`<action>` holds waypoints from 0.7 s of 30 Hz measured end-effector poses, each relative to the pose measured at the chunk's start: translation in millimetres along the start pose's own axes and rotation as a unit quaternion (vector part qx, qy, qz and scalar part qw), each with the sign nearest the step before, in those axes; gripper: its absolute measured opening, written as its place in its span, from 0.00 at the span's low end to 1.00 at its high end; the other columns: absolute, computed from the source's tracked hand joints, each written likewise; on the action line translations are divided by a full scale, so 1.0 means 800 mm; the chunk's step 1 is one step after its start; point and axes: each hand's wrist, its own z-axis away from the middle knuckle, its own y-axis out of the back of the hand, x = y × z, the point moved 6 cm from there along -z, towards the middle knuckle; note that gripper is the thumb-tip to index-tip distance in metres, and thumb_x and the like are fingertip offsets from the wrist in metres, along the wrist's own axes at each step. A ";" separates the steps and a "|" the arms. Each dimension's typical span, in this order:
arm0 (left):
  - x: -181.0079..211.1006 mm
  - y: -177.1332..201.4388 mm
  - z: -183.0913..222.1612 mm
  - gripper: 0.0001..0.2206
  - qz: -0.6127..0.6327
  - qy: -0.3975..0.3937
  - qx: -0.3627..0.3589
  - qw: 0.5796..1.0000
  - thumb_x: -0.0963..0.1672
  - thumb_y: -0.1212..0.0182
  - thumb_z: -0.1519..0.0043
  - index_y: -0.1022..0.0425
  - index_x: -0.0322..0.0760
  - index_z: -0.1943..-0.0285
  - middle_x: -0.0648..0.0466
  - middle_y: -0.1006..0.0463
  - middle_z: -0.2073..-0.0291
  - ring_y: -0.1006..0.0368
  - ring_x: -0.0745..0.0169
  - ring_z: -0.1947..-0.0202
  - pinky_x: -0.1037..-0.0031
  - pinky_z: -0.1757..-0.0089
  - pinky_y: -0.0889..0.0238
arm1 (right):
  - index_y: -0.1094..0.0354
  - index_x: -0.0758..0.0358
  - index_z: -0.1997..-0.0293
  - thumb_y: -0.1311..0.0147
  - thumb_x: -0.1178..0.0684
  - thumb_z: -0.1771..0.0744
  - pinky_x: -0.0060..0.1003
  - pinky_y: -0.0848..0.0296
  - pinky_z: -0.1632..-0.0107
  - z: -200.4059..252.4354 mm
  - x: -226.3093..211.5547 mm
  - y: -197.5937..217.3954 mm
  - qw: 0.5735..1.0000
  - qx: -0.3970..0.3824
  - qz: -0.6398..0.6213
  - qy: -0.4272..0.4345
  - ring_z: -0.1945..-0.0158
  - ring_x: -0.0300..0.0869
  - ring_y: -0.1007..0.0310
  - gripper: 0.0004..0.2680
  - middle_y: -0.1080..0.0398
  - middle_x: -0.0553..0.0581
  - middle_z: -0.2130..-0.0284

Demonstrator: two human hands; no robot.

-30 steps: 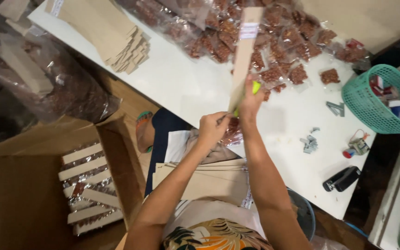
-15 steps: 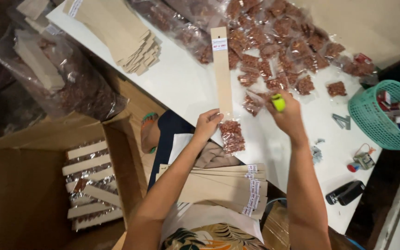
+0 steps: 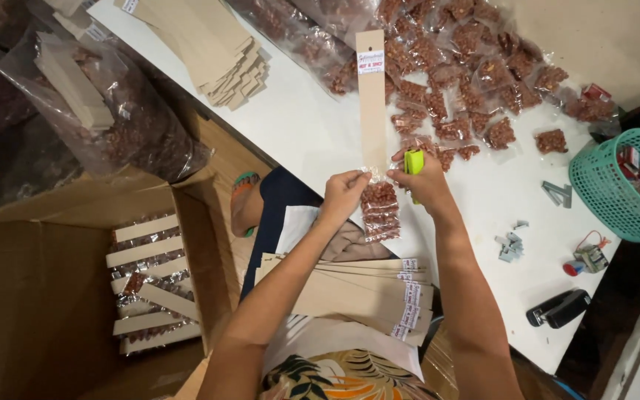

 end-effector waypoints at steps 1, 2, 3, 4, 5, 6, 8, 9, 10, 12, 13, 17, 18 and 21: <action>0.005 -0.001 0.001 0.12 -0.016 -0.022 0.010 1.000 0.48 0.33 0.38 0.15 0.38 0.55 0.48 0.16 0.74 0.19 0.62 0.65 0.70 0.63 0.28 | 0.27 0.66 0.53 0.29 0.60 0.41 0.32 0.23 0.69 0.002 -0.001 0.000 1.000 -0.001 0.006 -0.007 0.72 0.38 0.27 0.15 0.27 0.55 0.73; 0.011 -0.001 0.002 0.11 -0.031 -0.045 0.021 0.998 0.47 0.33 0.38 0.15 0.35 0.55 0.45 0.16 0.73 0.18 0.59 0.64 0.69 0.63 0.28 | 0.27 0.66 0.53 0.29 0.60 0.41 0.32 0.23 0.69 0.002 -0.002 0.001 1.000 -0.003 0.012 -0.013 0.72 0.39 0.27 0.15 0.28 0.56 0.73; 0.011 -0.004 0.004 0.11 -0.030 -0.045 0.021 0.998 0.47 0.33 0.38 0.15 0.35 0.55 0.45 0.16 0.73 0.18 0.59 0.64 0.69 0.63 0.28 | 0.27 0.66 0.53 0.29 0.60 0.41 0.32 0.23 0.69 -0.005 0.002 0.000 1.000 -0.003 0.013 -0.013 0.72 0.39 0.27 0.15 0.28 0.56 0.73; 0.011 -0.005 0.007 0.11 -0.025 -0.048 0.020 0.998 0.47 0.33 0.37 0.15 0.36 0.56 0.45 0.16 0.73 0.18 0.60 0.64 0.69 0.64 0.27 | 0.29 0.65 0.56 0.35 0.59 0.38 0.33 0.24 0.69 -0.011 0.003 0.014 0.993 0.103 -0.044 0.020 0.74 0.40 0.26 0.09 0.28 0.56 0.74; 0.011 -0.007 0.009 0.10 -0.021 -0.052 0.018 0.998 0.47 0.34 0.37 0.15 0.37 0.57 0.45 0.16 0.72 0.19 0.61 0.63 0.70 0.64 0.27 | 0.30 0.64 0.60 0.41 0.57 0.34 0.34 0.26 0.69 -0.013 0.005 0.027 0.971 0.208 -0.100 0.054 0.75 0.42 0.25 0.04 0.29 0.57 0.76; 0.024 -0.008 0.018 0.10 -0.021 -0.049 0.017 0.998 0.47 0.34 0.37 0.15 0.37 0.57 0.45 0.16 0.72 0.19 0.61 0.63 0.70 0.64 0.27 | 0.30 0.64 0.60 0.41 0.57 0.34 0.34 0.26 0.69 -0.002 -0.028 0.010 0.971 0.209 -0.100 0.051 0.75 0.42 0.25 0.04 0.29 0.57 0.76; 0.065 -0.012 0.031 0.08 -0.033 -0.122 0.019 0.992 0.44 0.34 0.37 0.15 0.34 0.57 0.41 0.17 0.71 0.19 0.45 0.61 0.63 0.63 0.27 | 0.35 0.58 0.64 0.42 0.39 0.33 0.32 0.25 0.73 0.027 -0.086 -0.002 0.891 0.359 -0.273 0.038 0.79 0.39 0.27 0.13 0.29 0.53 0.78; 0.067 -0.014 0.032 0.08 -0.034 -0.125 0.016 0.991 0.44 0.34 0.37 0.15 0.34 0.57 0.41 0.17 0.71 0.19 0.45 0.61 0.63 0.63 0.27 | 0.35 0.58 0.64 0.42 0.39 0.33 0.32 0.25 0.73 0.011 -0.064 0.003 0.889 0.362 -0.276 0.042 0.79 0.39 0.27 0.13 0.29 0.53 0.78; 0.069 -0.016 0.035 0.07 -0.042 -0.137 0.012 0.990 0.45 0.34 0.37 0.15 0.37 0.57 0.43 0.17 0.71 0.19 0.47 0.61 0.64 0.63 0.27 | 0.33 0.59 0.67 0.41 0.36 0.34 0.33 0.25 0.73 -0.004 -0.041 0.007 0.906 0.354 -0.231 0.027 0.79 0.39 0.27 0.16 0.29 0.54 0.79; 0.072 -0.019 0.042 0.07 -0.050 -0.146 0.006 0.988 0.45 0.35 0.36 0.14 0.39 0.57 0.45 0.17 0.72 0.19 0.48 0.60 0.65 0.63 0.27 | 0.30 0.60 0.70 0.41 0.33 0.34 0.33 0.26 0.73 -0.011 -0.031 0.003 0.919 0.347 -0.185 0.010 0.79 0.39 0.27 0.18 0.28 0.55 0.79; 0.073 -0.020 0.046 0.06 -0.050 -0.149 0.004 0.988 0.44 0.35 0.36 0.14 0.40 0.57 0.46 0.17 0.72 0.19 0.49 0.61 0.66 0.63 0.27 | 0.36 0.69 0.54 0.45 0.28 0.34 0.45 0.33 0.52 -0.003 -0.044 -0.005 0.933 0.340 -0.117 -0.026 0.56 0.50 0.32 0.25 0.32 0.66 0.61; 0.072 -0.025 0.045 0.06 -0.059 -0.152 0.000 0.987 0.44 0.36 0.36 0.14 0.43 0.57 0.49 0.18 0.76 0.18 0.57 0.64 0.69 0.65 0.27 | 0.25 0.69 0.55 0.46 0.22 0.36 0.49 0.31 0.43 -0.008 -0.033 -0.004 0.934 0.356 -0.004 -0.025 0.50 0.57 0.25 0.30 0.26 0.71 0.60; 0.068 -0.027 0.044 0.06 -0.058 -0.152 -0.003 0.987 0.44 0.36 0.36 0.14 0.43 0.57 0.49 0.18 0.76 0.18 0.57 0.64 0.69 0.65 0.27 | 0.25 0.69 0.55 0.46 0.22 0.36 0.49 0.31 0.43 -0.017 -0.032 -0.011 0.933 0.360 -0.004 -0.027 0.50 0.57 0.25 0.30 0.26 0.71 0.60; 0.057 -0.031 0.040 0.06 -0.084 -0.143 0.014 0.986 0.44 0.35 0.37 0.14 0.42 0.59 0.47 0.19 0.79 0.18 0.53 0.70 0.68 0.69 0.29 | 0.27 0.63 0.65 0.34 0.32 0.38 0.35 0.28 0.58 -0.025 -0.025 -0.018 0.907 0.410 -0.093 -0.014 0.68 0.42 0.29 0.20 0.28 0.55 0.73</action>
